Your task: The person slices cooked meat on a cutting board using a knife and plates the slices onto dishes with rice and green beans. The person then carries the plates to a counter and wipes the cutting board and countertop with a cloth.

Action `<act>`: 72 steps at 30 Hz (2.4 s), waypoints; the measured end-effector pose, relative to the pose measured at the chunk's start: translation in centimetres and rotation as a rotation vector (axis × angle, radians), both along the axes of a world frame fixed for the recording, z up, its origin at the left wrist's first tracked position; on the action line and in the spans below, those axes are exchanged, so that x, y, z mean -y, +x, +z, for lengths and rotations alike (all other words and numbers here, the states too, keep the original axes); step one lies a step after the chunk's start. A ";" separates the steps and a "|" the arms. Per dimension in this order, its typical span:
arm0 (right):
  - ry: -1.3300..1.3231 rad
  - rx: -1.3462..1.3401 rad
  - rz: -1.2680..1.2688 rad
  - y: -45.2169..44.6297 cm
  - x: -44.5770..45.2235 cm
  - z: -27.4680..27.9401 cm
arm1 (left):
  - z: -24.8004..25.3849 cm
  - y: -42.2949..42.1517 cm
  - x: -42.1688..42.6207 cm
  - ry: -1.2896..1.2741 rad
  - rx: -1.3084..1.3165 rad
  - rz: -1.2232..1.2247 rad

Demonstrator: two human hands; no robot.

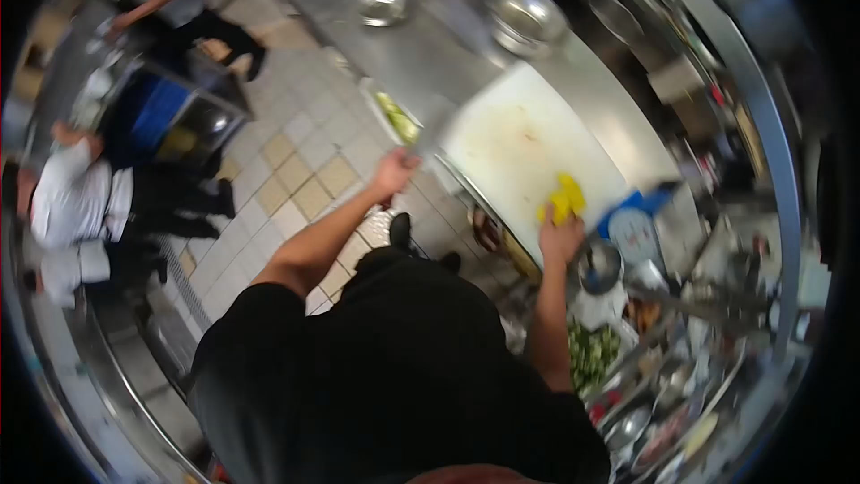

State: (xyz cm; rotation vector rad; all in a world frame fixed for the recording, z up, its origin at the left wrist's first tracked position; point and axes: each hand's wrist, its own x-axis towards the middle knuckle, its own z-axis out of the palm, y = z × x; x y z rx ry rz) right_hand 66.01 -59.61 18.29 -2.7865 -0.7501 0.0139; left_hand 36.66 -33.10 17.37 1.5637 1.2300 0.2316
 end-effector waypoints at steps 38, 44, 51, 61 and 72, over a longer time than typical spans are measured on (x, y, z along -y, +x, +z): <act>0.576 -0.086 -0.395 -1.5 -11.8 -6.1 | 0.5 10.6 -2.3 0.135 -0.182 0.042; 0.649 -0.113 -0.346 -1.1 -12.5 -5.4 | 0.9 11.5 -3.2 0.037 -0.136 0.076; 0.608 -0.090 -0.321 -1.1 -12.3 -5.5 | 0.4 10.9 -1.6 0.027 -0.112 0.063; 0.633 -0.096 -0.216 -0.4 -12.4 -6.0 | -4.0 15.7 -1.9 0.429 -0.214 -0.175; 0.751 -0.064 -0.189 1.3 -13.7 -6.0 | -0.7 19.6 6.4 0.340 -0.063 -0.693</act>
